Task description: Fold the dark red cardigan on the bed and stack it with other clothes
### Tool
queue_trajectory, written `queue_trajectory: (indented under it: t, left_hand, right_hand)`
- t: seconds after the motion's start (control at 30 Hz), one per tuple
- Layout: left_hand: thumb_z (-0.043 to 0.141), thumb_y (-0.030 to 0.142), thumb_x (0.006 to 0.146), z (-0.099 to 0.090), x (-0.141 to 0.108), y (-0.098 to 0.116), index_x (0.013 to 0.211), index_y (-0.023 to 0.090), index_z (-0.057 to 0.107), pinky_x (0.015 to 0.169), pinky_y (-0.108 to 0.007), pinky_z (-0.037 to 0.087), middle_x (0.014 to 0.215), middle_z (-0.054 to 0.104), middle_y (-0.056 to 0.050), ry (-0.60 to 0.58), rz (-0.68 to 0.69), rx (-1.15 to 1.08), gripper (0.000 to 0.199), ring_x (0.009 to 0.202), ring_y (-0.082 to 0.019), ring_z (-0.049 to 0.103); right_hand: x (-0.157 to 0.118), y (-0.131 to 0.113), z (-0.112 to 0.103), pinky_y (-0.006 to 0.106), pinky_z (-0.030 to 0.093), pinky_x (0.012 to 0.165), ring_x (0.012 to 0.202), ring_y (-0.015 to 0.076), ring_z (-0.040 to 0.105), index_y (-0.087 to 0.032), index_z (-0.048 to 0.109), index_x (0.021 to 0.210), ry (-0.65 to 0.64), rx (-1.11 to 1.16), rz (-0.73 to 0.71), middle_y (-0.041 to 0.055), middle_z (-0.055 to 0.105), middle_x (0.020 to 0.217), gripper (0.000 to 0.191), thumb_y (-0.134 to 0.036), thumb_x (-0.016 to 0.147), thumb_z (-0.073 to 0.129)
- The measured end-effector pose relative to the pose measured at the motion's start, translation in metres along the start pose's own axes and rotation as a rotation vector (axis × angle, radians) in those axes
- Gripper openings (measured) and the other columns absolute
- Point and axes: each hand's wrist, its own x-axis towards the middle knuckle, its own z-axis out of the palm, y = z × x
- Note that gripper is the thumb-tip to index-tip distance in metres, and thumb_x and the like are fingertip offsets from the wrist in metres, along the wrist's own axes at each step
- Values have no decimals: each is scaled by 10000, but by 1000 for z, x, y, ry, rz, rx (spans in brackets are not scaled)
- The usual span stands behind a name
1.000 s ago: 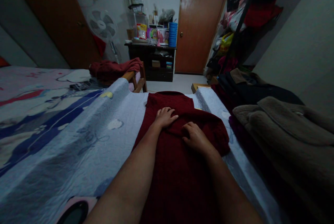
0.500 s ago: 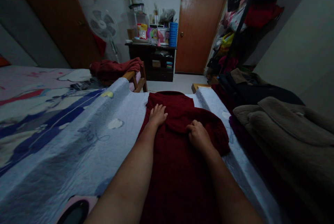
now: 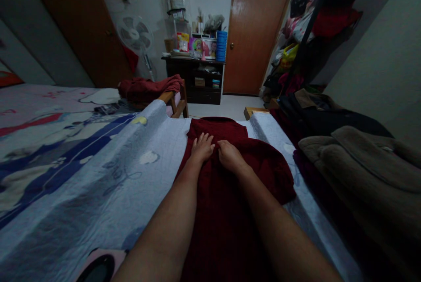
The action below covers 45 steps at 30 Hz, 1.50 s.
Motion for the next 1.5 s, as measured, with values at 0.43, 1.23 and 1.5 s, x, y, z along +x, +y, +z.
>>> queue_trajectory:
  t: [0.43, 1.23, 1.5]
  left_hand:
    - [419, 117, 878, 2, 15, -18, 1337, 42, 423, 1112, -429, 352, 1380, 472, -225, 468, -209, -113, 466, 1341, -275, 405]
    - [433, 332, 899, 3, 63, -42, 1324, 66, 452, 1085, -386, 356, 1352, 552, -189, 225, -58, 114, 501, 1283, -274, 493]
    - [393, 400, 937, 9, 63, -44, 1436, 38, 336, 1144, -440, 253, 1516, 340, -219, 189, -64, 150, 619, 1409, -316, 313]
  right_hand:
    - [1, 23, 41, 474, 69, 1161, 1464, 271, 126, -176, 366, 1472, 19, -80, 308, 93, 217, 1587, 614, -484, 942, 333]
    - [1, 24, 48, 462, 80, 1160, 1454, 273, 166, -190, 405, 1451, 83, -87, 300, 82, 269, 1571, 610, -490, 923, 353]
    - [2, 23, 46, 458, 72, 1161, 1458, 264, 156, -202, 389, 1459, 63, -92, 308, 74, 251, 1578, 607, -484, 924, 347]
